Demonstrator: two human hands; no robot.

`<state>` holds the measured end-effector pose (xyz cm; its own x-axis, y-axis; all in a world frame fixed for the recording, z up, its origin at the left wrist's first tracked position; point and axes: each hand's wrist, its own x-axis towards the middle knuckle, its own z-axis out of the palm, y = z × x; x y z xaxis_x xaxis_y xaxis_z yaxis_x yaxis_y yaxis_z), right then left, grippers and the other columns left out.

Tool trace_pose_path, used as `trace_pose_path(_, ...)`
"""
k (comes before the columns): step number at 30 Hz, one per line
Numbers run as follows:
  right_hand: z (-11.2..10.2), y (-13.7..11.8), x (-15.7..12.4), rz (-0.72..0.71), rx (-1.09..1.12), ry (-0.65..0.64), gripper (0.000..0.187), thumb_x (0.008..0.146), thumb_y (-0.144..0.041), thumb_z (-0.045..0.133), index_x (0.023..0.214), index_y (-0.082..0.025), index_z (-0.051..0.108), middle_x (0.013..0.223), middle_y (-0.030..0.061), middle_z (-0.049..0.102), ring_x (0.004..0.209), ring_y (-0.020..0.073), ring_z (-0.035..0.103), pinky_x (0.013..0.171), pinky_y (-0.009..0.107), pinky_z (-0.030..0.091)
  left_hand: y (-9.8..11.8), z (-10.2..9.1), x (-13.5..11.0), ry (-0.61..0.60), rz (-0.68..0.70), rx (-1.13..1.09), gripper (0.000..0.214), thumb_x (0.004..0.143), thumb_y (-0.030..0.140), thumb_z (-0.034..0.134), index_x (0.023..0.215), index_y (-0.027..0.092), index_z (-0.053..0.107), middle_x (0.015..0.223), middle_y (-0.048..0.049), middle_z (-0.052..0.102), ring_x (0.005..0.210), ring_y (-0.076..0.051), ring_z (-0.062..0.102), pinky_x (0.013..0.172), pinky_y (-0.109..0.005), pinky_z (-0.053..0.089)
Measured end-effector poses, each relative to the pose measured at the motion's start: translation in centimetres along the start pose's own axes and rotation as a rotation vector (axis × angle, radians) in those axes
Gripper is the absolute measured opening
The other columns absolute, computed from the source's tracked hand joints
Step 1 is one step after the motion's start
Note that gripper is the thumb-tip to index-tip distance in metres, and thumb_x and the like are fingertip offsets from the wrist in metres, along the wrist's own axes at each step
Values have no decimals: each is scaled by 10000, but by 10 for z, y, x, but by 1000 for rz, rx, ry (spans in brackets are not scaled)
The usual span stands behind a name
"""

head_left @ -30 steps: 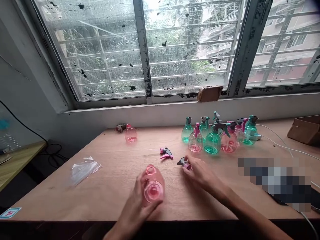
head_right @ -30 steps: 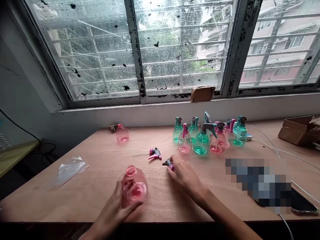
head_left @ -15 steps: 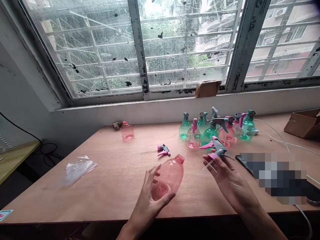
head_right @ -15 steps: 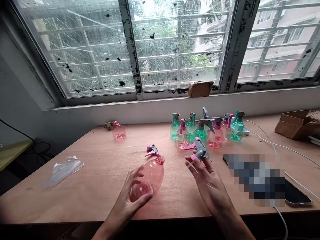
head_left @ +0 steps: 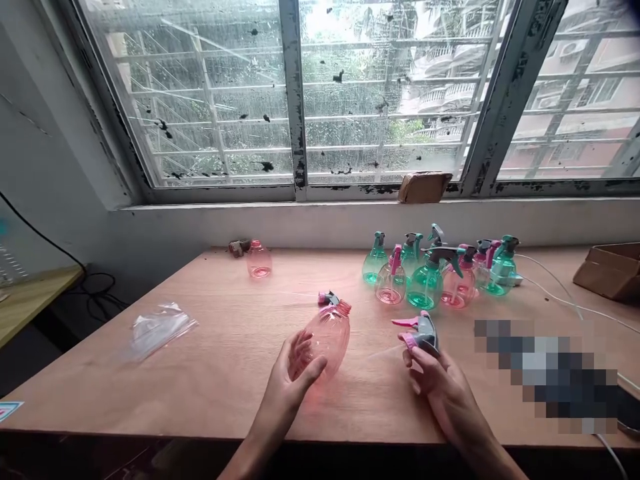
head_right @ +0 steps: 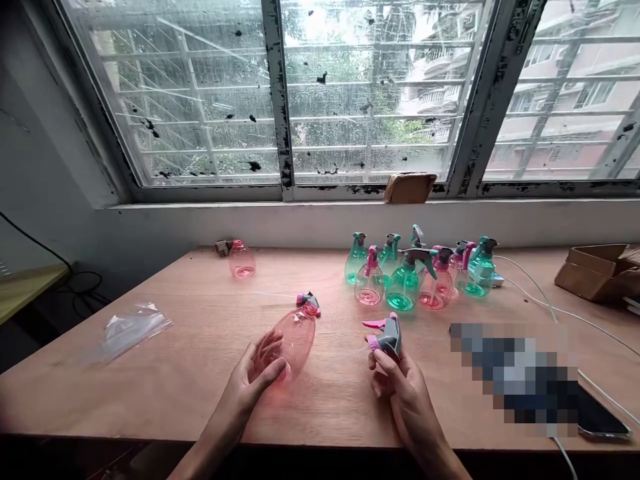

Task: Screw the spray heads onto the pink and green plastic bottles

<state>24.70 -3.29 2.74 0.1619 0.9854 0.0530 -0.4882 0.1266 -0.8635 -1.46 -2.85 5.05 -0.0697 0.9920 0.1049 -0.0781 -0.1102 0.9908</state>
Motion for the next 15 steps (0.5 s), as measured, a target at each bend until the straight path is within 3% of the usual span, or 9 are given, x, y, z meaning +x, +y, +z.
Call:
trace_pose_path(3, 1, 3, -3, -34, -37, -40, 360, 781, -416, 894, 1054, -217, 767, 750, -11, 590, 580, 111, 431, 456, 207, 406, -3, 0, -3, 48, 52, 6, 782, 778, 517, 850, 1419, 263, 482, 1511, -150, 563, 1458, -357, 488, 1196, -509, 431)
trace_pose_path(6, -1, 6, -5, -38, -34, -91, 336, 773, -424, 900, 1008, -213, 784, 759, 15, 649, 609, 141, 534, 492, 246, 491, -6, -1, -4, 25, 52, 7, 829, 788, 521, 846, 1440, 268, 400, 1523, -164, 530, 1416, -341, 523, 1184, -505, 439)
trace_pose_path(10, -5, 6, -4, -2, -75, -95, 304, 771, -384, 909, 1010, -226, 808, 964, 67, 731, 725, 182, 654, 629, 322, 613, -6, 0, -2, 18, 56, -34, 776, 830, 563, 793, 1426, 249, 408, 1482, -162, 548, 1313, -326, 590, 1142, -507, 470)
trace_pose_path(15, 0, -2, -5, 50, -93, -67, 356, 748, -423, 917, 1033, -233, 820, 1179, 112, 731, 805, 209, 694, 684, 372, 654, -6, -4, -1, -60, 17, -5, 774, 856, 576, 774, 1457, 275, 390, 1527, -149, 520, 1356, -329, 568, 1161, -508, 454)
